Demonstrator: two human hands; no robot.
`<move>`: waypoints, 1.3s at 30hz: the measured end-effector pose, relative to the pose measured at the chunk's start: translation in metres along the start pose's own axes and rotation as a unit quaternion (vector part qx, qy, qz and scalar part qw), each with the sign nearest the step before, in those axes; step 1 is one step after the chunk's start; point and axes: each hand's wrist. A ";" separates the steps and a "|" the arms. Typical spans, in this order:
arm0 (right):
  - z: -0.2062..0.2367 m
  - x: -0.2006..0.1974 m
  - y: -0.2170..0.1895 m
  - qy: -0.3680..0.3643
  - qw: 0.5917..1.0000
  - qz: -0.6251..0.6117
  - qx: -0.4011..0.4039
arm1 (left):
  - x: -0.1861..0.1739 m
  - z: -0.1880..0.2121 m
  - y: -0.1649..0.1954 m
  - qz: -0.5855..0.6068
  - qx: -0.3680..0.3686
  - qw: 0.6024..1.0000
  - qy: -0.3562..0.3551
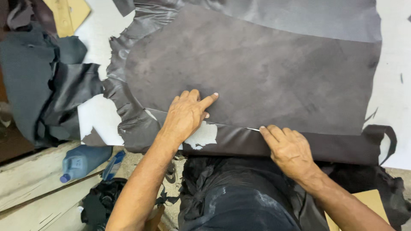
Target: The person aligns a large piece of dark leather on a worktable, smooths it, and uses a rotary cutter to trim the edges. A cardboard template is placed on the leather, and the person traces its outline with a pen before cutting along the traced line.
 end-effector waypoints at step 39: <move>0.143 -0.078 0.207 -0.122 0.986 0.114 0.011 | 0.006 -0.020 0.038 -0.053 -0.029 0.998 -0.036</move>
Point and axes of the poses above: each hand's wrist, its own z-axis away from the middle knuckle, its own x-axis out of the palm, y = z × x, and after that the axes turned 1 degree about -y, right-handed
